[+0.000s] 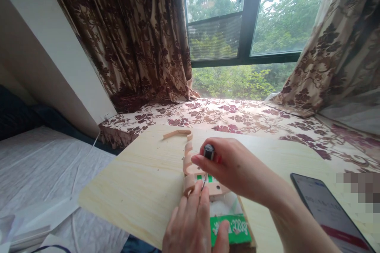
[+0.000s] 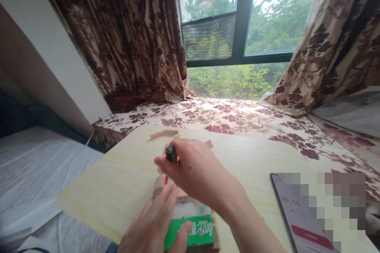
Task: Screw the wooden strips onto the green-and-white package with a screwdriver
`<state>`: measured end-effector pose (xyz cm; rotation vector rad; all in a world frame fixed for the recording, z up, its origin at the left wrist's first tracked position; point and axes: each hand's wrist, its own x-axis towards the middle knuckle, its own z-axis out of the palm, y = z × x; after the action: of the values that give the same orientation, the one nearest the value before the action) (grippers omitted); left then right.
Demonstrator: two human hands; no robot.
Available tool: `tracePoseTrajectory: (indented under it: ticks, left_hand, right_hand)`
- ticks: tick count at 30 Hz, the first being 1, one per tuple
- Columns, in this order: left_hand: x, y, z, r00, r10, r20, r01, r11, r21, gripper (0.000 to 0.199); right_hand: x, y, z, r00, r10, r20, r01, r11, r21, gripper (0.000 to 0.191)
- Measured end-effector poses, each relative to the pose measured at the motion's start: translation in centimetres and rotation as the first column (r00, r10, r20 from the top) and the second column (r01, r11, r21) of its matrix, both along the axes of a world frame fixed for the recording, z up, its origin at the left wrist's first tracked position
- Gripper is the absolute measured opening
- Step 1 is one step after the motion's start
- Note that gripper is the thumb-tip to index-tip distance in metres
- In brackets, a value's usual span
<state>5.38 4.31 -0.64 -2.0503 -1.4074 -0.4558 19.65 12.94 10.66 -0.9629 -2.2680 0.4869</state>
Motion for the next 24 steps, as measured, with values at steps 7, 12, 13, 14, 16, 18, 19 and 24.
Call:
tracePoseTrajectory:
  ticks: [7,12,13,14,16,18,19,24]
  left_hand:
    - [-0.1,0.2,-0.5,1.0,0.01,0.015,-0.01,1.0,-0.006,0.061]
    - [-0.3,0.5,-1.2,1.0,0.004,-0.021,-0.004,1.0,-0.005,0.062]
    - [-0.4,0.6,-1.4,1.0,0.003,-0.024,-0.003,1.0,0.009,0.061]
    - [-0.6,0.7,-1.6,1.0,0.003,-0.023,-0.003,1.0,0.025,0.06]
    - [-0.9,1.0,-2.1,1.0,-0.013,-0.024,0.014,0.999,0.05,0.058]
    - [-1.2,1.4,-2.5,0.998,-0.052,-0.022,0.053,0.997,0.06,0.053]
    - [-1.3,1.5,-2.6,0.997,-0.074,-0.022,0.075,0.995,0.067,0.051]
    - [-0.5,1.3,-2.9,0.998,0.03,0.056,-0.035,0.996,0.082,0.046]
  right_hand:
    - [-0.5,0.2,-0.3,0.999,-0.032,0.037,0.032,0.999,-0.006,0.032]
    - [-0.5,0.1,-0.3,1.0,-0.008,0.012,0.009,1.0,-0.011,0.032]
    - [-0.5,0.1,-0.3,1.0,-0.002,0.005,0.002,1.0,-0.016,0.032]
    - [-0.6,0.1,-0.3,1.0,0.009,-0.001,-0.009,1.0,-0.027,0.032]
    - [-0.7,0.0,-0.2,0.999,0.032,-0.007,-0.032,0.998,-0.053,0.032]
    - [-0.8,0.1,-0.3,0.999,0.036,-0.006,-0.036,0.997,-0.064,0.032]
    - [-0.8,0.1,-0.3,1.0,0.028,-0.006,-0.029,0.998,-0.059,0.031]
    - [-1.0,0.3,-0.6,1.0,0.018,-0.006,-0.018,1.0,-0.008,0.026]
